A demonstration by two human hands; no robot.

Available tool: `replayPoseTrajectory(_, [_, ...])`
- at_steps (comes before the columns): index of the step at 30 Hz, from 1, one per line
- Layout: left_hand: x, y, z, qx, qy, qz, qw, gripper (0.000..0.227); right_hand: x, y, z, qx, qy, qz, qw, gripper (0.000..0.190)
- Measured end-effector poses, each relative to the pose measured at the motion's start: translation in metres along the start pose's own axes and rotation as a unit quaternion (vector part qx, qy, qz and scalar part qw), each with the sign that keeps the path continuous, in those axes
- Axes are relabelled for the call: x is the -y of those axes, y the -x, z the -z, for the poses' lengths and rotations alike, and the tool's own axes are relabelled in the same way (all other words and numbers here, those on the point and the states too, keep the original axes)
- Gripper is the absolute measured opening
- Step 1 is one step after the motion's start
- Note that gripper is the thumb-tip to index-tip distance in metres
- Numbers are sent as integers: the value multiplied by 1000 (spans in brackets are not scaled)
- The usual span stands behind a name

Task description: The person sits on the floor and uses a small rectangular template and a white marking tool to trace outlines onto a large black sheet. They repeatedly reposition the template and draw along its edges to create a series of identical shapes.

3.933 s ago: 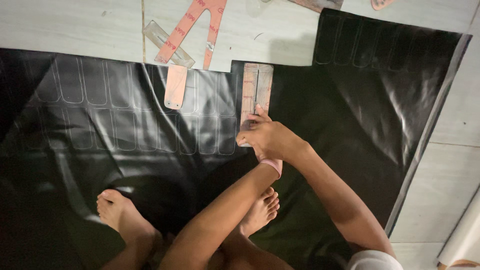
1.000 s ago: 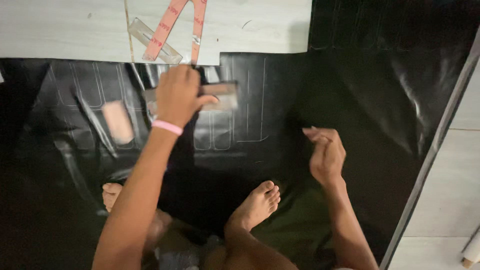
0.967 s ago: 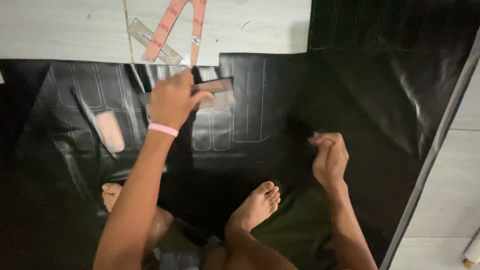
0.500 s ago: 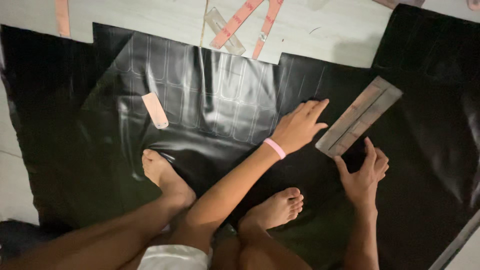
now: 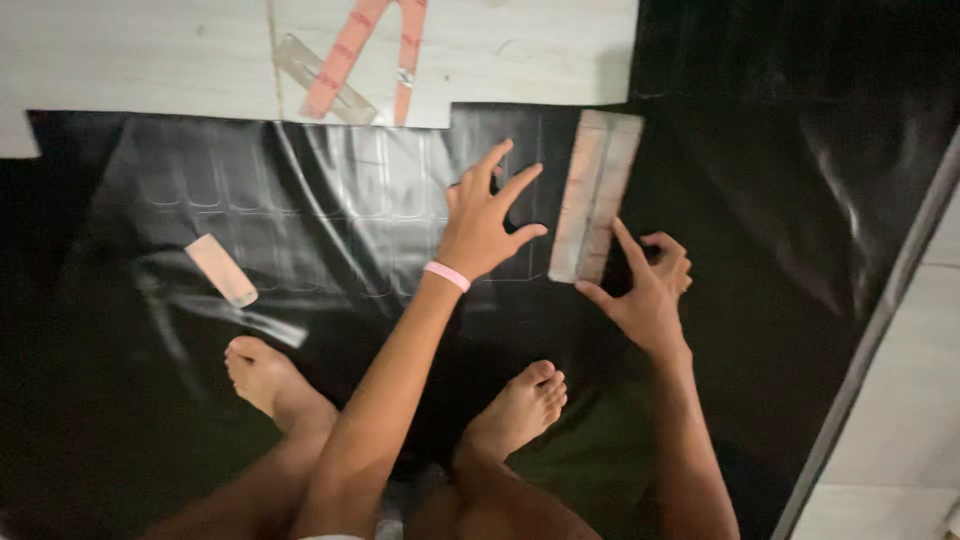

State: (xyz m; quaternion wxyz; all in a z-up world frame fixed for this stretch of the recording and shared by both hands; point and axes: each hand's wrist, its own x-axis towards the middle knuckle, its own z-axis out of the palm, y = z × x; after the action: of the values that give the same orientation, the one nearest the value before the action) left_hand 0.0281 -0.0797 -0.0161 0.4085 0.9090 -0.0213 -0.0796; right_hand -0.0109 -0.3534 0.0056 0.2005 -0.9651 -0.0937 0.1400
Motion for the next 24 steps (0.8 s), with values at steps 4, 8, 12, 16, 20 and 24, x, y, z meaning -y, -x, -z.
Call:
replayPoseTrajectory(4, [-6, -4, 8, 59, -7, 19, 998, 97, 7, -6, 1, 30, 6, -4, 1000, 89])
replayPoseTrajectory(8, [-9, -5, 13, 71, -15, 7, 997, 105, 9, -11, -1, 45, 17, -11, 999, 89])
replayPoseTrajectory(12, [-11, -5, 13, 78, -25, 11, 997, 107, 9, -10, -3, 27, 20, 3, 999, 89])
replayPoseTrajectory(16, [-9, -6, 12, 84, -24, 11, 996, 109, 6, -10, -8, 22, 18, 9, 1000, 89])
replayPoseTrajectory(20, [-7, -5, 11, 76, -22, -2, 997, 111, 4, -9, -10, 21, 23, 5, 999, 88])
replayPoseTrajectory(24, [-6, -4, 11, 95, -17, 20, 995, 111, 5, -9, -11, 40, 24, -17, 999, 90])
